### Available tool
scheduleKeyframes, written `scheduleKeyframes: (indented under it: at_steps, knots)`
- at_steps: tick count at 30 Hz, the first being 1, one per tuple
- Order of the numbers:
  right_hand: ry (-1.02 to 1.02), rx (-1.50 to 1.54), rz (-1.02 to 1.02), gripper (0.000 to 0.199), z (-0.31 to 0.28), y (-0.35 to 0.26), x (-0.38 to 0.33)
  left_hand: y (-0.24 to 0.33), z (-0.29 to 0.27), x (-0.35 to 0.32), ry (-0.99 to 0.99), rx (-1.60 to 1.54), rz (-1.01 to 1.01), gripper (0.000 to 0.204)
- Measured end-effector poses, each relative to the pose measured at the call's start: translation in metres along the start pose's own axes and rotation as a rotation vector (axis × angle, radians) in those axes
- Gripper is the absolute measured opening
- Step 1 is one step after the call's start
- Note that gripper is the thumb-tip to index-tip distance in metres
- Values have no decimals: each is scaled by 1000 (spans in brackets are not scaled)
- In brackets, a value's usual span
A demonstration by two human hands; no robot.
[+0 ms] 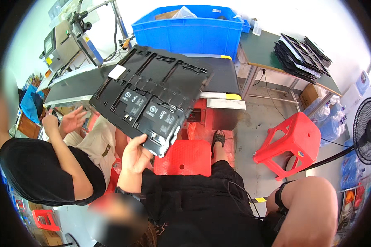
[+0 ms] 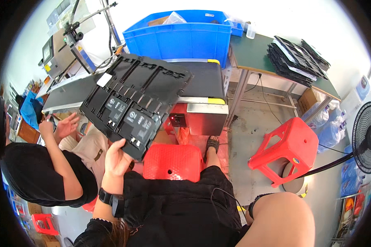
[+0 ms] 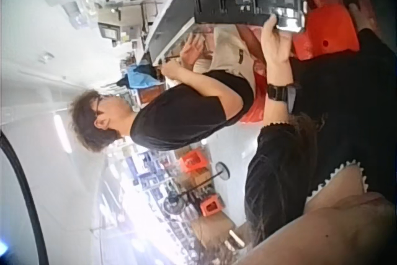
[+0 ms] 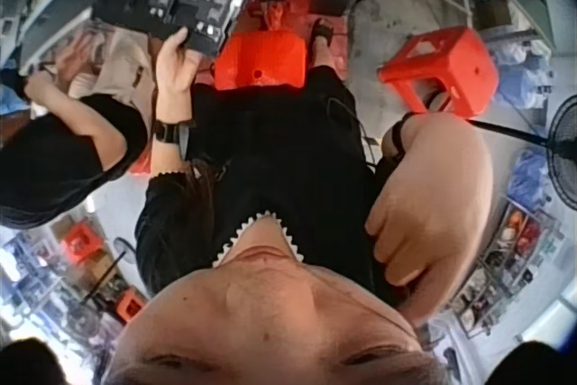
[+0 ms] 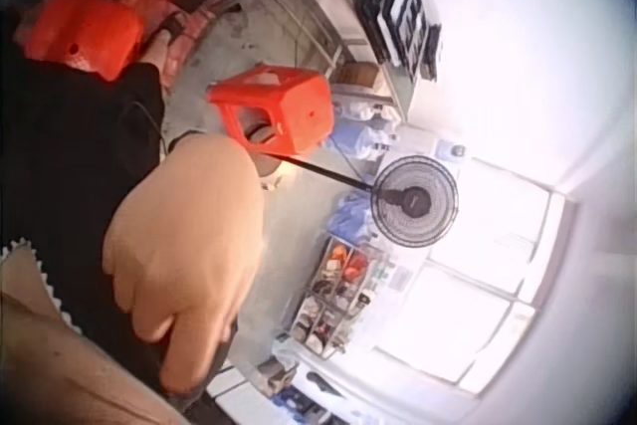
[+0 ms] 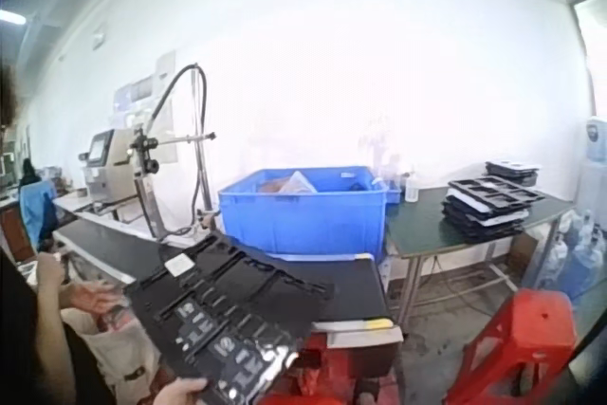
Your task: Assemble lithium batteries into plastic trays and place finished trays on a conveyor belt.
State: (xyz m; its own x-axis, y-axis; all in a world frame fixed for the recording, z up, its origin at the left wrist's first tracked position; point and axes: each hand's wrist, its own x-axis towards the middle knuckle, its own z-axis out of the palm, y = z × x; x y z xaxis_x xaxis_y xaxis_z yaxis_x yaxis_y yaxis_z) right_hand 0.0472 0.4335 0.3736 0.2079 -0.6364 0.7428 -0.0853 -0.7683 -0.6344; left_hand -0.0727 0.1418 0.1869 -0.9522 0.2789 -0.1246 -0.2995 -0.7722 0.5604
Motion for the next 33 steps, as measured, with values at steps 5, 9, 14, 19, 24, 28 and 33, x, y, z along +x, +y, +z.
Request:
scheduleKeyframes:
  at_steps: [5,9,14,19,24,28,33]
  knots:
    - [-167,-27,73,20,3,-6,-12,-3,25,-19,-90,84,-8,48]
    - [-119,61,102,18,6,-18,-12,-7,44,-25,-188,110,-60,50]
    - [550,-57,1,17,34,-22,25,-18,55,-34,-221,134,-98,51]
    - [591,-162,24,25,34,-19,40,-23,53,-41,-244,228,-166,51]
    - [371,-140,-88,26,42,-9,26,-26,55,-51,-273,206,-202,52]
    - [122,-130,-33,27,44,-17,23,-28,55,-59,-269,206,-216,53]
    - [-443,-362,440,43,55,-44,42,-27,56,-46,-343,223,-329,52]
